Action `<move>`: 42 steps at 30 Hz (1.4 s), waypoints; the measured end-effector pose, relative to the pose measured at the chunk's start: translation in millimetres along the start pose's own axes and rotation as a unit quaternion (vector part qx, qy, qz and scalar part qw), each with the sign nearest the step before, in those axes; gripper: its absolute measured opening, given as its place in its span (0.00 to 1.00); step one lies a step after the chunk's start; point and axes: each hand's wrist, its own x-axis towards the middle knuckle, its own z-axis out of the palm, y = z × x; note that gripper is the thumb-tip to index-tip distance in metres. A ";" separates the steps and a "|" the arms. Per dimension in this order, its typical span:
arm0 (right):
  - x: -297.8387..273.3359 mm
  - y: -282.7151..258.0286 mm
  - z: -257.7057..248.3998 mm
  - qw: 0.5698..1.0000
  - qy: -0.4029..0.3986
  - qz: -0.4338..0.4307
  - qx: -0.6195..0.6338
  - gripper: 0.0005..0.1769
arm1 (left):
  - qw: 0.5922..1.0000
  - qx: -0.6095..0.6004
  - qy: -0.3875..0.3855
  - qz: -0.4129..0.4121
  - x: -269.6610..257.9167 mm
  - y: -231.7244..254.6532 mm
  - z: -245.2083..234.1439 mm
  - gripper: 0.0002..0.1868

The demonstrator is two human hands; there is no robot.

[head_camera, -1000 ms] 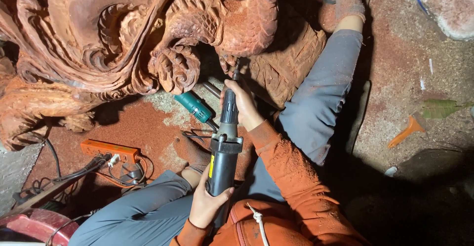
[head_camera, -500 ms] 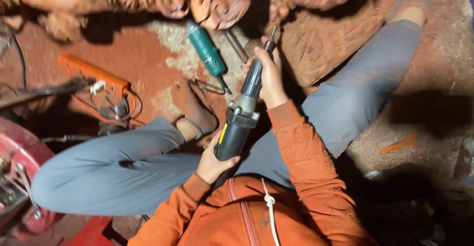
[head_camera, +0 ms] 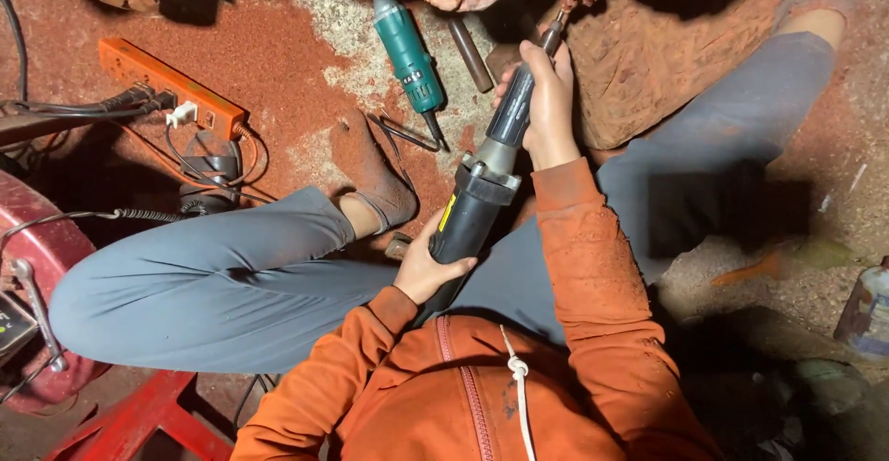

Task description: Carving intricate details into a large wooden sculpture using a rotary power tool

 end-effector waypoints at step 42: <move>11.8 -6.7 5.2 0.999 0.015 -0.029 -0.039 0.36 | 0.999 0.017 -0.027 0.016 23.5 5.2 -12.0 0.51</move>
